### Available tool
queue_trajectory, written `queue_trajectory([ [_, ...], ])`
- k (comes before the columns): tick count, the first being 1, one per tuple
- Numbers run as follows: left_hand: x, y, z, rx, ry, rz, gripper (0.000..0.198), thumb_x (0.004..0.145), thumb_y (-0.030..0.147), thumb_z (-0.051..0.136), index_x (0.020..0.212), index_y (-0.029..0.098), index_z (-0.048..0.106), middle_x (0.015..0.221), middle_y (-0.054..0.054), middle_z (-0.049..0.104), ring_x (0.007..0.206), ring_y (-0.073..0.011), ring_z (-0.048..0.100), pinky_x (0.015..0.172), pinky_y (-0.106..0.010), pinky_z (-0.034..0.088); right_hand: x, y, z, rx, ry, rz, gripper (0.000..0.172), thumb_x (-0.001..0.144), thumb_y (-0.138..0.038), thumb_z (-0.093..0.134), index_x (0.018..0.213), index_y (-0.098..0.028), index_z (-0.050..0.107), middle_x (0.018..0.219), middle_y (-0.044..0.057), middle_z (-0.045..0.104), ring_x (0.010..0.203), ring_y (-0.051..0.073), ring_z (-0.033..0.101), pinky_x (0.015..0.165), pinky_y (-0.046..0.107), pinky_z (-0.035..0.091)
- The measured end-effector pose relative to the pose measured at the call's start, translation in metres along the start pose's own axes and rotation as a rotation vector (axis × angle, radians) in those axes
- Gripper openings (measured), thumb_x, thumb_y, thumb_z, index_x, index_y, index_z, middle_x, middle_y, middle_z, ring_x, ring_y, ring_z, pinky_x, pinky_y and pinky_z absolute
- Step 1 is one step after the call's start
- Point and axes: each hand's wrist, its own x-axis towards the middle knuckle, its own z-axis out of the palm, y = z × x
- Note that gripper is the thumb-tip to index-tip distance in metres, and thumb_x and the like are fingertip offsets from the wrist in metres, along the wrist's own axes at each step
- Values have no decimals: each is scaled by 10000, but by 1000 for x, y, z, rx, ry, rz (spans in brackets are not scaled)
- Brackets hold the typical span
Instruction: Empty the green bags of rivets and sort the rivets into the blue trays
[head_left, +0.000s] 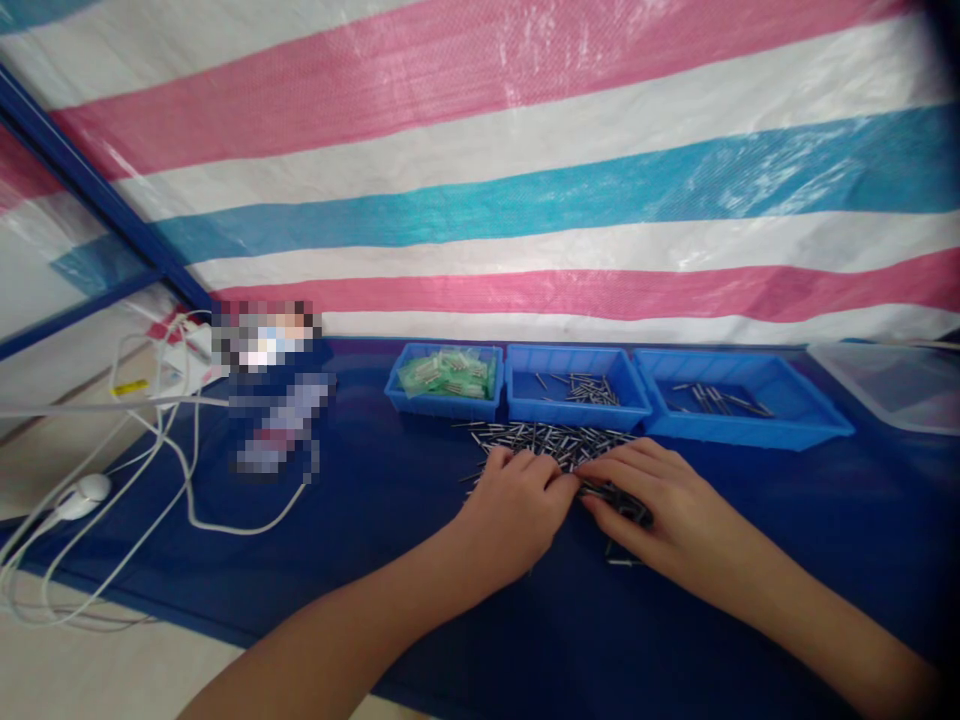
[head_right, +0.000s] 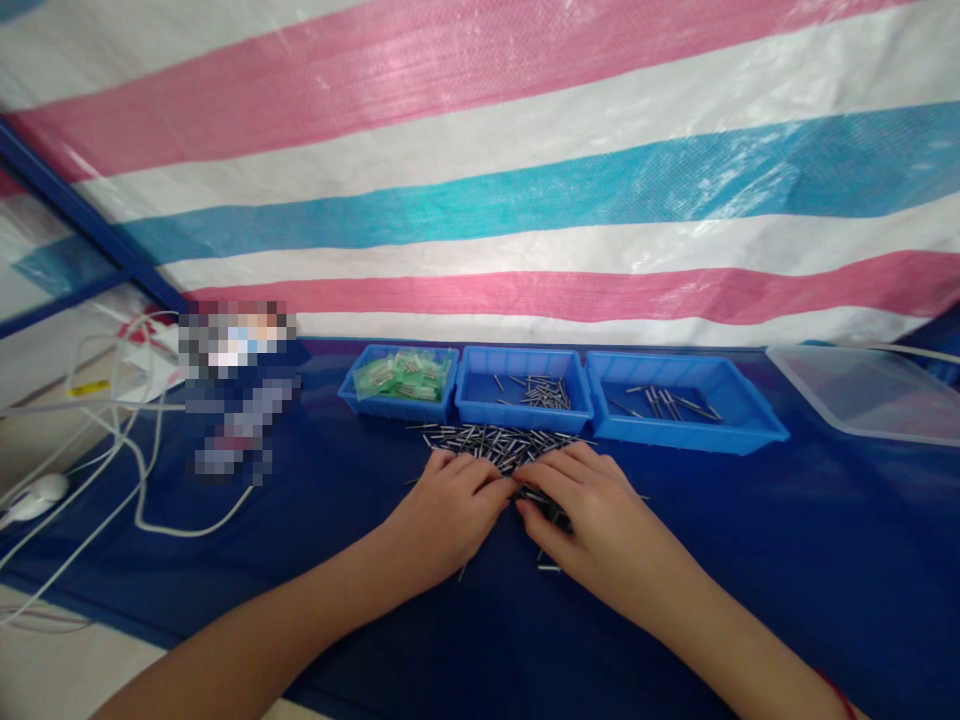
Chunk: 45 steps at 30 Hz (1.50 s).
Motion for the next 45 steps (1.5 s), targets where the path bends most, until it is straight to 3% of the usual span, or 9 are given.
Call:
queue_trajectory([
  [10, 7, 0, -5, -735, 302, -187, 150, 941, 225, 467, 967, 160, 600, 957, -48, 665, 879, -147, 616, 825, -267, 481, 4, -9, -3, 249, 11, 92, 149, 897, -313, 541, 911, -241, 671, 923, 52, 710, 878, 211, 638, 772, 365, 522],
  [16, 7, 4, -14, -998, 358, -293, 124, 901, 222, 513, 940, 155, 609, 917, -30, 684, 808, -124, 635, 776, -229, 494, 3, -11, -3, 413, 6, 165, 232, 916, -359, 505, 812, -229, 667, 825, 37, 695, 792, 182, 644, 703, 303, 531],
  [22, 6, 2, -15, -1027, 346, -362, 143, 878, 259, 554, 909, 155, 648, 886, -32, 691, 798, -136, 627, 764, -240, 494, 1, -4, -2, 569, 72, 293, 254, 885, -407, 554, 986, -213, 682, 904, 56, 704, 843, 204, 656, 688, 292, 544],
  [30, 7, 3, -7, -1187, 385, -329, 204, 882, 320, 574, 941, 150, 670, 912, -45, 686, 826, -141, 633, 750, -237, 506, 5, -15, -8, 630, 29, 297, 291, 905, -423, 508, 908, -211, 707, 801, 35, 688, 752, 183, 630, 649, 279, 526],
  [35, 7, 4, -10, -1069, 443, -271, 159, 875, 279, 585, 905, 153, 678, 874, -44, 674, 806, -136, 619, 732, -238, 498, 6, -14, -5, 725, 25, 344, 249, 878, -416, 550, 889, -217, 699, 781, 23, 681, 764, 186, 642, 635, 275, 527],
  [39, 7, 2, -12, -948, 475, -207, 111, 865, 224, 593, 899, 152, 671, 861, -38, 672, 770, -122, 603, 723, -231, 484, 3, -9, -3, 734, 125, 378, 218, 827, -421, 626, 884, -220, 689, 815, 34, 687, 736, 182, 642, 617, 280, 530],
  [45, 7, -1, -12, -776, 386, -181, 117, 881, 239, 575, 885, 152, 653, 846, -32, 675, 793, -137, 609, 762, -255, 468, 1, -5, -8, 590, 192, 325, 182, 838, -413, 621, 837, -238, 671, 823, 41, 684, 766, 198, 636, 630, 308, 520],
])
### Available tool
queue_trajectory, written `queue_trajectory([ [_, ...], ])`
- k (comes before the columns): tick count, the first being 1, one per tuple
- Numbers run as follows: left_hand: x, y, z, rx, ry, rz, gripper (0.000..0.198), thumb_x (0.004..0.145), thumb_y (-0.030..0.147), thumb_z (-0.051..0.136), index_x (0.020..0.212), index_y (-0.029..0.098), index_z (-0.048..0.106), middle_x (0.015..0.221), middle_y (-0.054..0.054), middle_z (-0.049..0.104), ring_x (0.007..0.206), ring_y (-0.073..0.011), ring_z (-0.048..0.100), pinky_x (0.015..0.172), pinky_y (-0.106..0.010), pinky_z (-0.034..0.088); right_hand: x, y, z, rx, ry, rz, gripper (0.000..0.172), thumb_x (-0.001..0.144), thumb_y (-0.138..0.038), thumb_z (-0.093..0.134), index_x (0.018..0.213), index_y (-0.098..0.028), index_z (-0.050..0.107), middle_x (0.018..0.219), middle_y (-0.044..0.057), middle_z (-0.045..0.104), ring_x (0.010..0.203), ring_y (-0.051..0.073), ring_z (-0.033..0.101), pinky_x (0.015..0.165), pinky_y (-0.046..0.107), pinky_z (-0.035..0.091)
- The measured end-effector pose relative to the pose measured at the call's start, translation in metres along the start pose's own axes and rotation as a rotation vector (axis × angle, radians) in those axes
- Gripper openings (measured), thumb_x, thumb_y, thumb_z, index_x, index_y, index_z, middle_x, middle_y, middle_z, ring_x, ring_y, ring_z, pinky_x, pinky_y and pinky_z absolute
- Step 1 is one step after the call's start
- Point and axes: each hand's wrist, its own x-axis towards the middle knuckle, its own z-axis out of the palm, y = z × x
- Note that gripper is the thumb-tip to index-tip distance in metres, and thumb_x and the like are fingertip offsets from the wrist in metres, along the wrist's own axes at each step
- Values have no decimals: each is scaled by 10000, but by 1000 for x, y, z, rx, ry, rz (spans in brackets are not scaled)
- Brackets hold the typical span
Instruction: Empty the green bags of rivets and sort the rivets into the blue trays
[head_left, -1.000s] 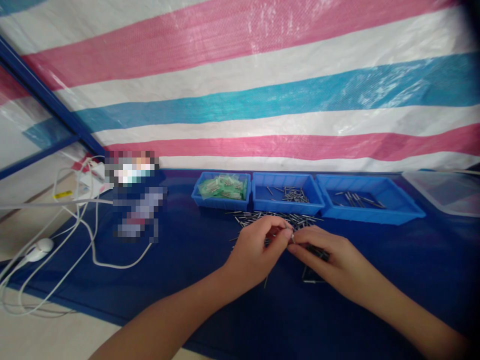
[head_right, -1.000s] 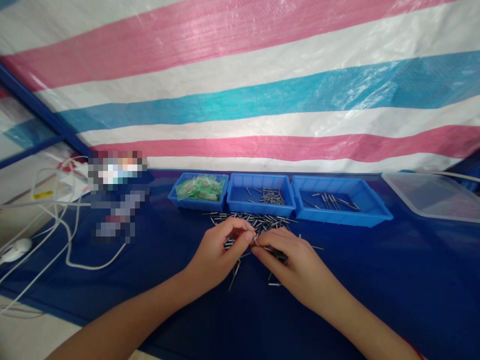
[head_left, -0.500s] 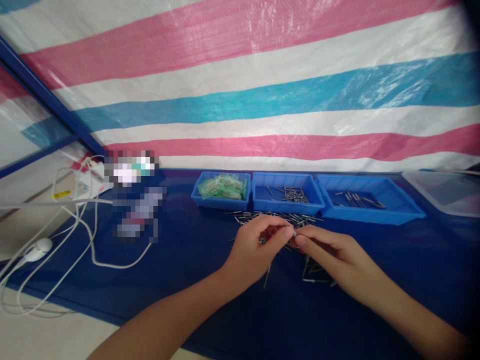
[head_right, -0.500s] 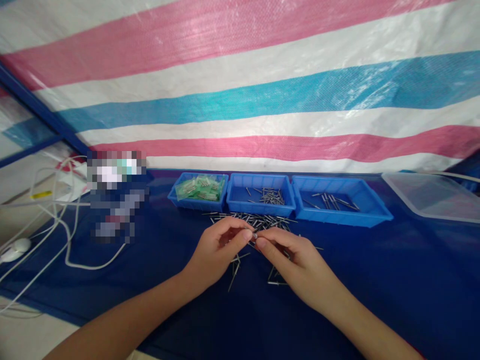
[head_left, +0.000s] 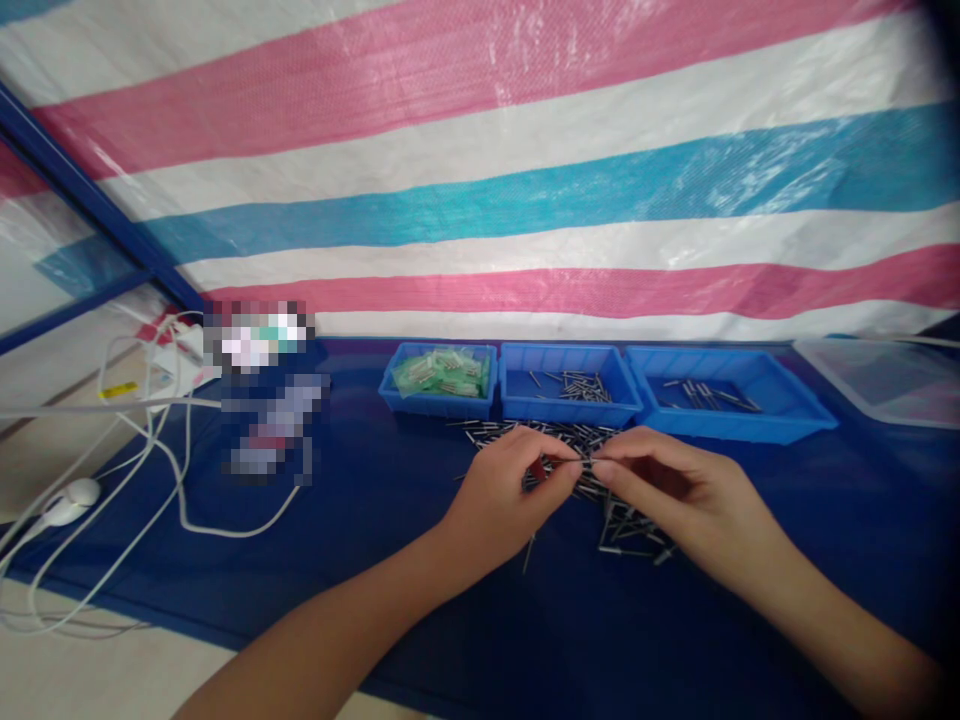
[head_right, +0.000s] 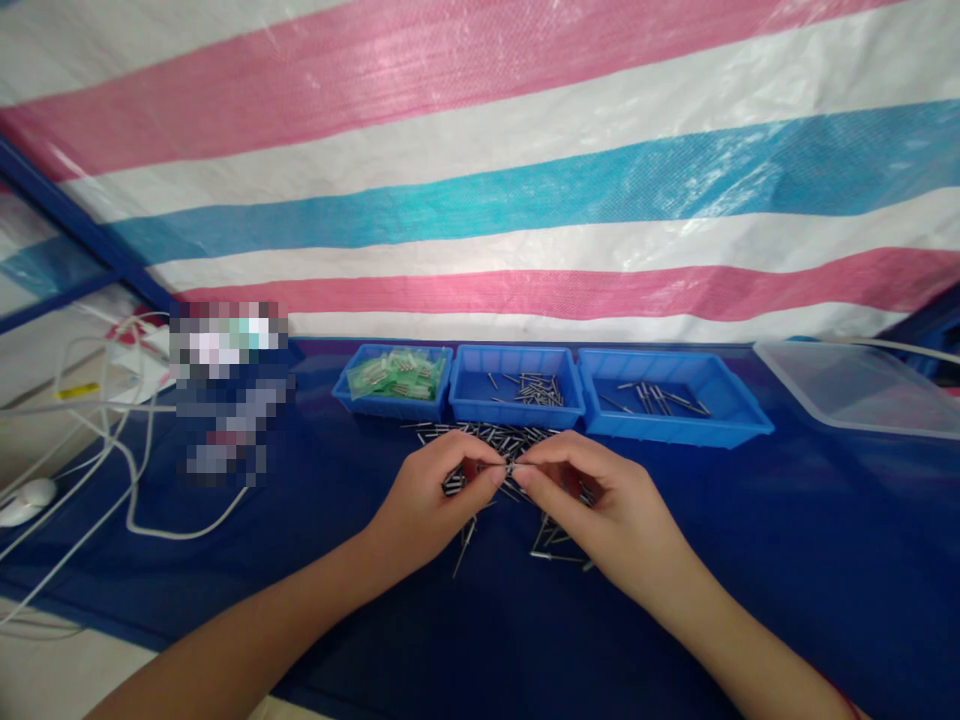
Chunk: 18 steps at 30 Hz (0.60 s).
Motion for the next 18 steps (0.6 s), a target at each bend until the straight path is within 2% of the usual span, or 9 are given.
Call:
queue_trajectory([
  [3, -1, -3, 0, 142, -39, 30, 204, 879, 298, 586, 1012, 152, 637, 933, -52, 679, 883, -175, 608, 805, -300, 457, 4, 0, -7, -114, 32, -51, 193, 867, -401, 585, 803, -231, 650, 797, 35, 671, 753, 192, 617, 660, 321, 497],
  [6, -2, -6, 0, 288, -94, 59, 290, 882, 316, 581, 1135, 175, 608, 1035, -61, 672, 965, -205, 588, 842, -347, 432, 12, 4, -21, -244, 174, -93, 190, 873, -396, 575, 830, -229, 656, 813, 26, 672, 725, 178, 598, 657, 319, 466],
  [8, -3, -6, 0, 369, -154, 80, 249, 898, 310, 554, 1113, 208, 630, 1073, -51, 663, 997, -211, 571, 849, -362, 410, 18, 12, -37, -346, 313, -87, 209, 862, -415, 583, 845, -226, 668, 818, 28, 679, 678, 173, 576, 619, 316, 441],
  [11, -4, -5, 0, 465, -234, 110, 201, 908, 311, 529, 1039, 232, 658, 1085, -33, 656, 1002, -213, 550, 833, -371, 380, 26, 26, -61, -550, 464, 1, 259, 868, -440, 558, 859, -211, 678, 819, 69, 679, 677, 206, 568, 622, 340, 419],
  [14, -6, -4, 0, 524, -282, 119, 224, 873, 318, 559, 1058, 217, 637, 1083, -38, 649, 1007, -224, 527, 825, -377, 363, 30, 36, -75, -787, 465, 20, 347, 899, -455, 486, 979, -174, 673, 888, 140, 671, 754, 283, 576, 712, 411, 414],
  [18, -10, -3, 3, 530, -324, 213, 346, 852, 468, 577, 1110, 241, 619, 1058, -42, 631, 985, -222, 507, 815, -366, 341, 28, 32, -69, -823, 497, -45, 379, 901, -432, 477, 1153, -183, 610, 928, 138, 662, 794, 311, 571, 783, 445, 419],
])
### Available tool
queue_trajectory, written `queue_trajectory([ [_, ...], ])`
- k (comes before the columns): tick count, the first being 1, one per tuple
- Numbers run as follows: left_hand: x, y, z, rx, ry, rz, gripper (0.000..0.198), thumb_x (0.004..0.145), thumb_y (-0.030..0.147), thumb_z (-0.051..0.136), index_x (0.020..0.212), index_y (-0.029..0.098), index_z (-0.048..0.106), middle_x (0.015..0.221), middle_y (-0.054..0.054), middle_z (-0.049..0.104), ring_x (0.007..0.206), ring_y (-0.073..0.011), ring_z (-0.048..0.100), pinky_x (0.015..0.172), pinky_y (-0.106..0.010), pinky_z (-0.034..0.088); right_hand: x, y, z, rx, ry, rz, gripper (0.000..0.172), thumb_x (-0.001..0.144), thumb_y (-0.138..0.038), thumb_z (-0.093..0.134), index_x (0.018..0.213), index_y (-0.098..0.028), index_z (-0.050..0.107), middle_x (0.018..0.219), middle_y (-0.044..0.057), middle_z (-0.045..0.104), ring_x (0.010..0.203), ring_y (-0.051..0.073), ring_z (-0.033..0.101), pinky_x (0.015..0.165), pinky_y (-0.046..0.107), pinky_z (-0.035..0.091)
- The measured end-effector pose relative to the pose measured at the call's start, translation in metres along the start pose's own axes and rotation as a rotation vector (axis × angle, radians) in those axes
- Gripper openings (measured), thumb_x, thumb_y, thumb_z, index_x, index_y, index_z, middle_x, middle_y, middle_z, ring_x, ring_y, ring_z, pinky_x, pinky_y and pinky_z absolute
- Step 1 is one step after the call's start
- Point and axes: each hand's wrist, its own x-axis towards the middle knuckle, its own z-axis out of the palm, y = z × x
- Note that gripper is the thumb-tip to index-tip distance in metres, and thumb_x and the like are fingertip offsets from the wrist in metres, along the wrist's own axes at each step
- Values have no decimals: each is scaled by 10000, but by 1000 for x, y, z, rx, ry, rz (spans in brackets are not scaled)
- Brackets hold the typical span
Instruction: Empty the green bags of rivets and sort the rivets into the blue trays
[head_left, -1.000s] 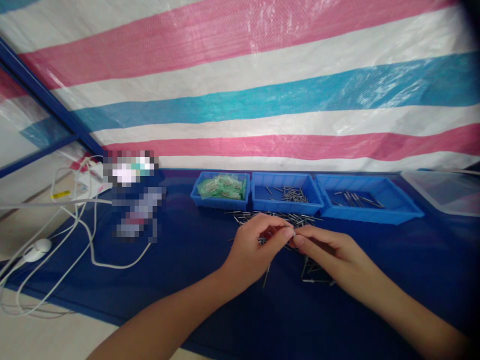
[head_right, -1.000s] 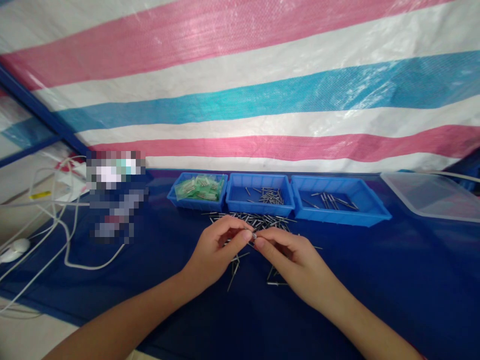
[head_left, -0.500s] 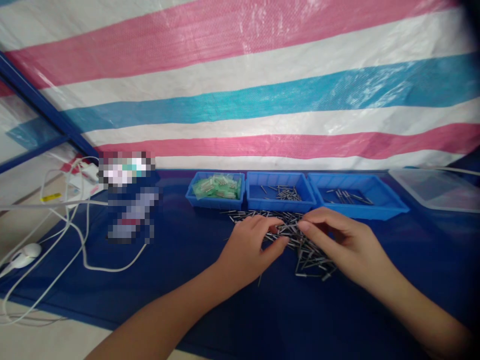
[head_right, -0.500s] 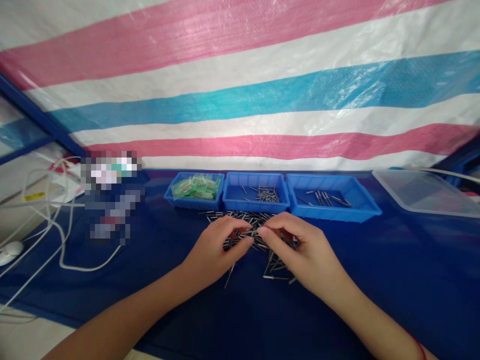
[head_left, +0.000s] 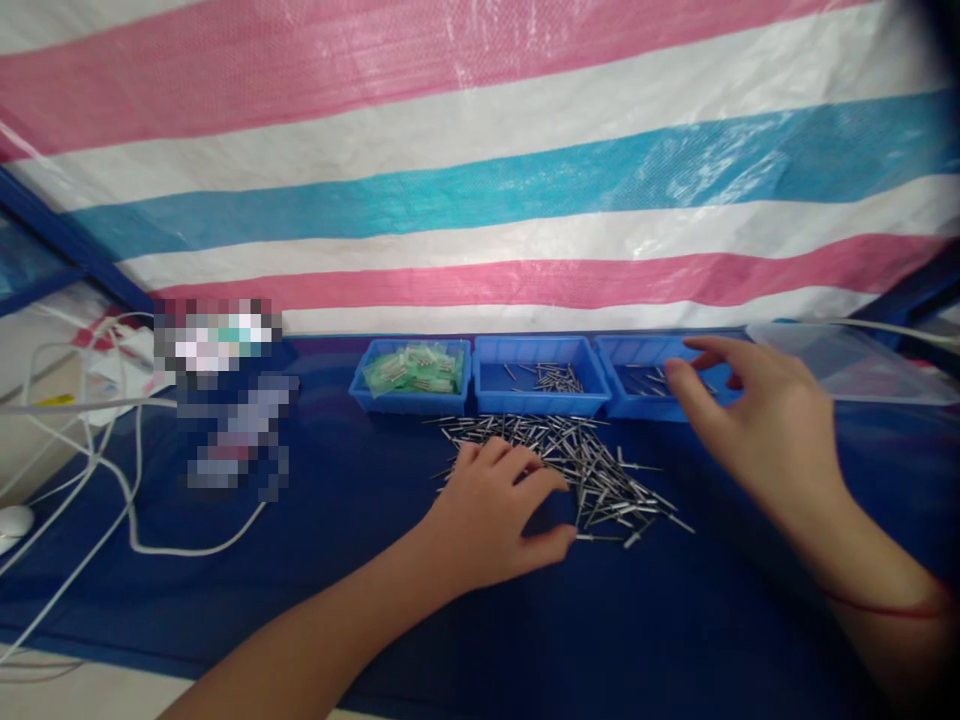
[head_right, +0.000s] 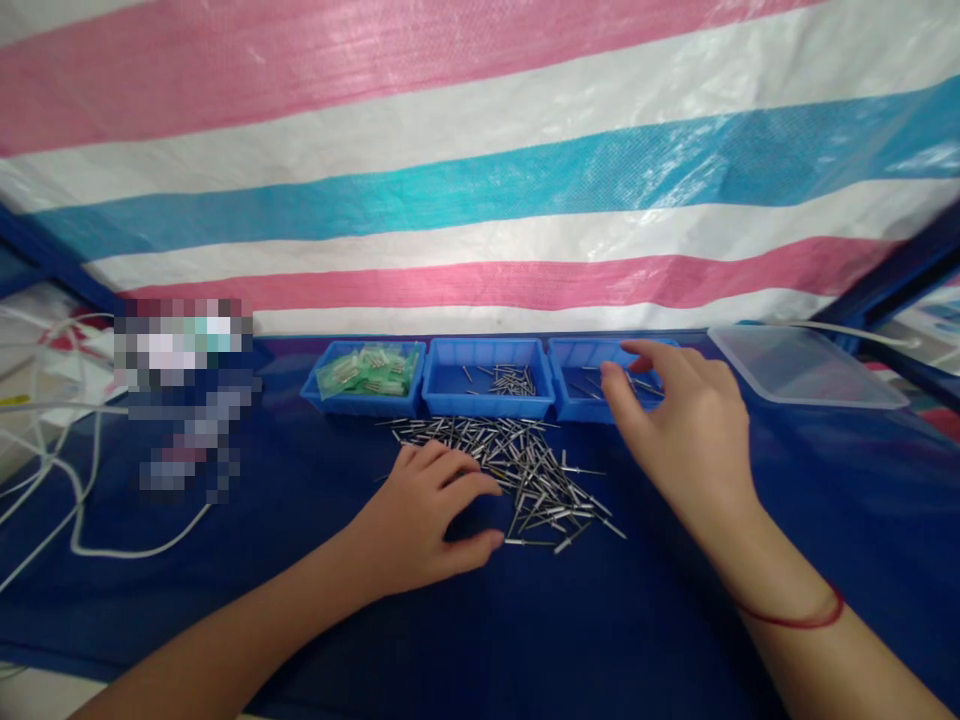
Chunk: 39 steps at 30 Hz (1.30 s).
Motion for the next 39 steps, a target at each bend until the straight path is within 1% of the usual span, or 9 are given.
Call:
queue_trajectory([
  [4, -3, 4, 12, 72, -19, 213, 321, 900, 519, 515, 1133, 320, 611, 1057, -8, 616, 950, -187, 506, 772, -346, 302, -12, -23, 2, 89, -27, -75, 322, 882, -384, 521, 1139, -209, 603, 910, 95, 666, 782, 280, 579, 753, 413, 444],
  [9, -3, 9, 22, 132, -9, 263, 199, 941, 405, 507, 960, 259, 641, 958, 17, 641, 883, -153, 520, 755, -343, 282, -24, -40, 5, 210, -88, -223, 229, 870, -344, 551, 1045, -214, 622, 885, 55, 680, 846, 242, 608, 778, 375, 465],
  [13, 1, 7, 15, 106, 55, 115, 184, 962, 321, 480, 917, 207, 617, 900, 1, 658, 862, -161, 543, 753, -337, 305, -27, -45, 2, 311, -122, -256, 113, 870, -278, 545, 902, -222, 637, 897, 47, 690, 843, 223, 620, 801, 381, 468],
  [16, 5, 3, 7, -126, 182, -96, 153, 953, 296, 494, 945, 191, 605, 937, -12, 670, 869, -156, 571, 764, -311, 349, -32, -50, 1, 439, -192, -285, 85, 857, -232, 562, 903, -224, 634, 917, 37, 681, 864, 204, 627, 810, 362, 479],
  [18, 7, 1, 3, -282, 255, -158, 121, 935, 277, 529, 954, 180, 600, 942, -18, 674, 867, -149, 587, 777, -291, 378, -37, -55, 1, 533, -286, -274, 99, 857, -244, 585, 944, -231, 630, 924, 31, 675, 840, 185, 628, 756, 326, 496],
  [24, 8, 4, 2, -455, 325, -174, 122, 905, 290, 576, 921, 172, 605, 903, -26, 677, 823, -150, 601, 786, -277, 409, -49, -66, 7, 694, -380, -142, 55, 879, -276, 589, 910, -254, 628, 862, 11, 670, 775, 157, 629, 661, 276, 498],
  [29, 8, 7, 1, -459, 269, -202, 133, 902, 314, 577, 909, 186, 612, 900, -17, 678, 828, -150, 597, 785, -279, 411, -53, -69, 6, 733, -374, -61, 73, 873, -298, 596, 905, -246, 635, 819, 14, 656, 732, 159, 618, 603, 274, 487],
  [34, 10, 3, 3, -478, 240, -193, 169, 903, 328, 570, 896, 169, 628, 879, -27, 670, 813, -146, 596, 761, -269, 429, -52, -72, 1, 732, -369, -113, 80, 871, -268, 590, 917, -243, 651, 850, 29, 669, 757, 171, 628, 647, 291, 505],
  [39, 10, -1, -2, -519, 302, -194, 165, 881, 325, 594, 871, 168, 644, 903, -43, 670, 835, -152, 601, 757, -262, 450, -47, -72, -2, 725, -370, -180, 106, 873, -236, 580, 943, -258, 657, 903, 37, 691, 823, 195, 650, 705, 321, 526],
])
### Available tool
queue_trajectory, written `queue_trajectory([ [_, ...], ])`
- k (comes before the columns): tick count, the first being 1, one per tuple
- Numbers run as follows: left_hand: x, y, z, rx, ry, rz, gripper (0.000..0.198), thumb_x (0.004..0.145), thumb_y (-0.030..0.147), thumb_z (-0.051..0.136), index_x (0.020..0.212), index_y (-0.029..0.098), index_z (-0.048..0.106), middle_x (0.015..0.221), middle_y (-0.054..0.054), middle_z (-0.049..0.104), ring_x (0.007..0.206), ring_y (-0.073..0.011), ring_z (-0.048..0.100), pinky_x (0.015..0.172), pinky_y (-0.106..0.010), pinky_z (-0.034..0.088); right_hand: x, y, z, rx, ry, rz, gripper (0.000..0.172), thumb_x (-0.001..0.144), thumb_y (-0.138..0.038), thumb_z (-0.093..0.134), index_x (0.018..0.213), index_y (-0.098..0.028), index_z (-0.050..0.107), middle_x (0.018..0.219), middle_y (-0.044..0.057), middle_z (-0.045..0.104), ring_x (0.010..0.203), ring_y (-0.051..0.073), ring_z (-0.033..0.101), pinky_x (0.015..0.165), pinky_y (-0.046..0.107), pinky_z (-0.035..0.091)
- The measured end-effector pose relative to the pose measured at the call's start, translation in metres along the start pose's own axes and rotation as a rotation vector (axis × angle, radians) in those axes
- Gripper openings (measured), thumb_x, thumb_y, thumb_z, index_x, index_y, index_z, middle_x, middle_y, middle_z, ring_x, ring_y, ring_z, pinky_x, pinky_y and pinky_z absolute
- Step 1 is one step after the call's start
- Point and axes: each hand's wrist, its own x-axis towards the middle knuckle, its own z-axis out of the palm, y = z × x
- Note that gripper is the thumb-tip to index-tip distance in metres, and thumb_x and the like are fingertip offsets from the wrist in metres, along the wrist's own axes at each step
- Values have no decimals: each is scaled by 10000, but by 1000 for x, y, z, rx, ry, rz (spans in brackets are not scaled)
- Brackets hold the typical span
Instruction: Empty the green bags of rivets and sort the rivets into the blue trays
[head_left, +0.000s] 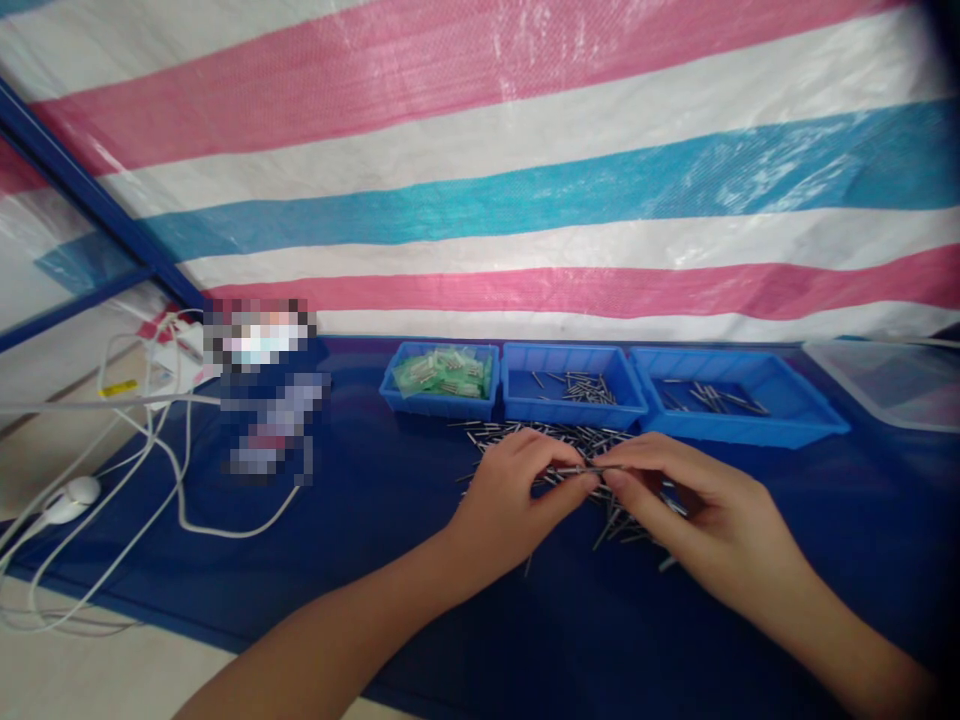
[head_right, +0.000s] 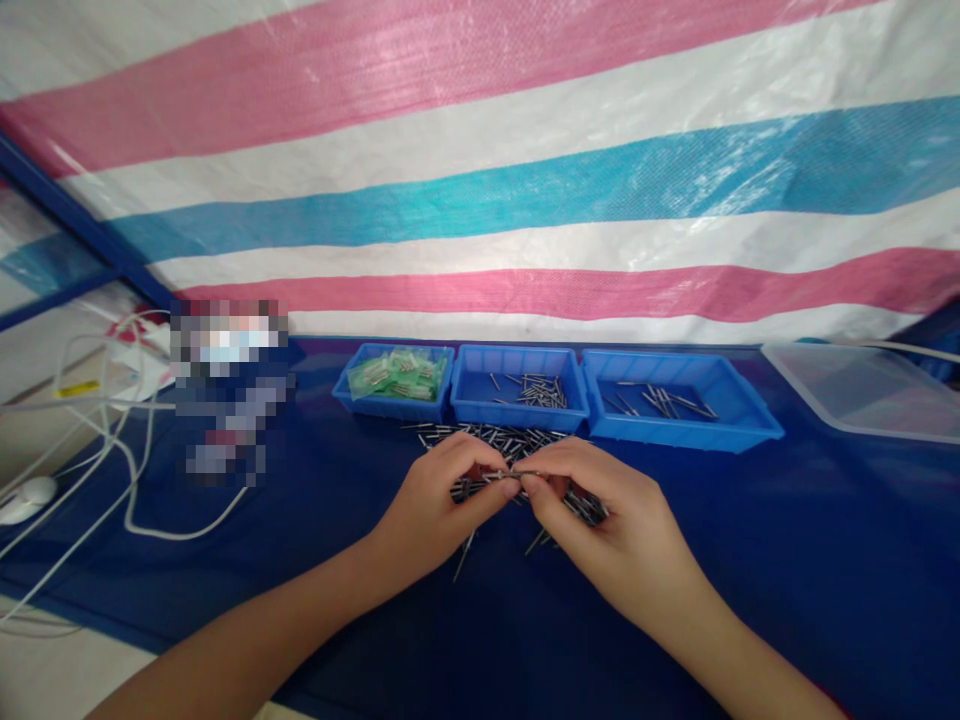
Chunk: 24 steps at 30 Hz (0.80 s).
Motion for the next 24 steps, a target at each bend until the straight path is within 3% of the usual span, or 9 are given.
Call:
queue_trajectory([
  [3, 1, 2, -5, 26, 33, -8, 189, 883, 350, 591, 877, 170, 646, 892, -40, 674, 842, -155, 602, 773, -268, 443, 3, 3, -3, -32, -35, -13, 90, 875, -259, 576, 897, -251, 663, 863, 34, 693, 795, 194, 651, 695, 323, 524],
  [6, 1, 1, -8, 136, -1, -25, 263, 875, 402, 598, 1008, 177, 631, 905, -32, 676, 873, -169, 597, 800, -291, 425, 8, 10, -13, -108, -5, -23, 114, 881, -300, 564, 861, -247, 663, 867, 36, 697, 815, 204, 652, 728, 334, 513],
  [9, -1, -2, -11, 320, -113, 18, 333, 884, 437, 578, 1127, 211, 608, 1016, -35, 667, 971, -193, 573, 847, -333, 388, 13, 26, -31, -297, 171, 48, 170, 882, -361, 548, 862, -239, 664, 890, 58, 703, 839, 236, 652, 749, 358, 489],
  [12, -5, -5, -11, 475, -246, 100, 356, 883, 488, 557, 1145, 256, 620, 1103, -37, 633, 1014, -209, 541, 845, -357, 357, 17, 50, -52, -578, 308, 216, 257, 883, -423, 523, 869, -211, 668, 808, 89, 689, 704, 256, 630, 613, 369, 440],
  [16, -9, -9, -8, 573, -359, 160, 285, 885, 449, 577, 1091, 262, 645, 1086, -29, 623, 996, -197, 521, 825, -351, 331, 19, 73, -67, -838, 219, 174, 308, 912, -450, 427, 888, -248, 660, 835, 107, 684, 760, 341, 632, 587, 404, 412],
  [19, -10, -11, -4, 605, -373, 187, 191, 925, 385, 539, 994, 255, 661, 1036, -13, 630, 971, -175, 519, 818, -341, 315, 19, 69, -64, -800, 211, 146, 310, 910, -460, 420, 959, -248, 641, 928, 123, 685, 870, 398, 625, 669, 484, 450],
  [24, -10, -13, 1, 675, -345, 216, 201, 960, 355, 478, 947, 229, 633, 980, -8, 628, 929, -165, 525, 798, -339, 319, 20, 36, -45, -642, 198, -10, 184, 897, -338, 498, 893, -225, 643, 892, 116, 705, 821, 326, 631, 765, 478, 470],
])
